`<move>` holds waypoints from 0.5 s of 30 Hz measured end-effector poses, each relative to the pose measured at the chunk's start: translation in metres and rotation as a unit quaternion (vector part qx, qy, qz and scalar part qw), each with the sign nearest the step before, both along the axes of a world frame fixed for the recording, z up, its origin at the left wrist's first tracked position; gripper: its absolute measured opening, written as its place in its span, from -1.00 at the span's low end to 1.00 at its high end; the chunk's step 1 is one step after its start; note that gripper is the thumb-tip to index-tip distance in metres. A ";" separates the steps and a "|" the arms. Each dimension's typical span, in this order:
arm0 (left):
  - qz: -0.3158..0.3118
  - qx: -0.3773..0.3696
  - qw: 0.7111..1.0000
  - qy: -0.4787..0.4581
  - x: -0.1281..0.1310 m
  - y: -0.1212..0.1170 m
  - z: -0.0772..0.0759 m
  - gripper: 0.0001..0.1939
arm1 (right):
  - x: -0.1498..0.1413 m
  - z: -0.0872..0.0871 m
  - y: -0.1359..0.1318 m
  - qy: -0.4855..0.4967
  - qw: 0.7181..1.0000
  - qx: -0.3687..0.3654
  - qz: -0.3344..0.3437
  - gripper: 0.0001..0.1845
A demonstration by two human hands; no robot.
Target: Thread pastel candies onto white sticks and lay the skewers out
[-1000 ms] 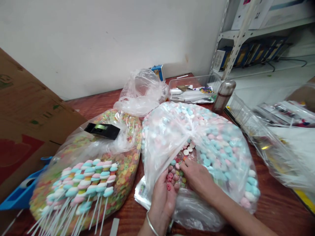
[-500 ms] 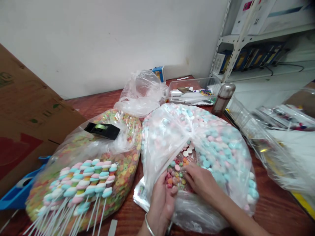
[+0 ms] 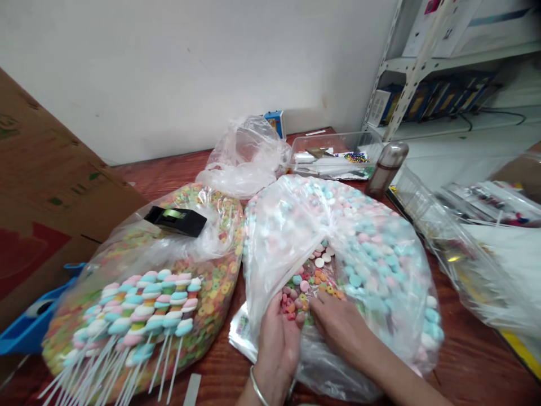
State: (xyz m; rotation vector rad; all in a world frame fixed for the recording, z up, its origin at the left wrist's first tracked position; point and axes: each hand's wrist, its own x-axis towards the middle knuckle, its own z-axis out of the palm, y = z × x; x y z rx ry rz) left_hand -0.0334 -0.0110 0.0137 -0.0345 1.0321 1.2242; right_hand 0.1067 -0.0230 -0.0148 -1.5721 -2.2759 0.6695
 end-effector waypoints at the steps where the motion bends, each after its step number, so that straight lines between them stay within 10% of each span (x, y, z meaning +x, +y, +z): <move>1: 0.000 0.003 1.000 0.004 -0.001 0.000 -0.001 -0.92 | -0.002 -0.001 -0.002 -0.001 1.000 0.000 -0.002 -0.82; 11: -0.107 -0.011 0.990 -0.088 0.011 -0.007 -0.011 -0.86 | 0.007 0.030 -0.010 0.147 0.987 -0.041 -0.042 -0.95; 15: -0.083 -0.040 0.992 -0.090 0.007 -0.005 -0.011 -0.92 | 0.025 0.022 0.009 0.032 0.993 -0.008 -0.112 -0.82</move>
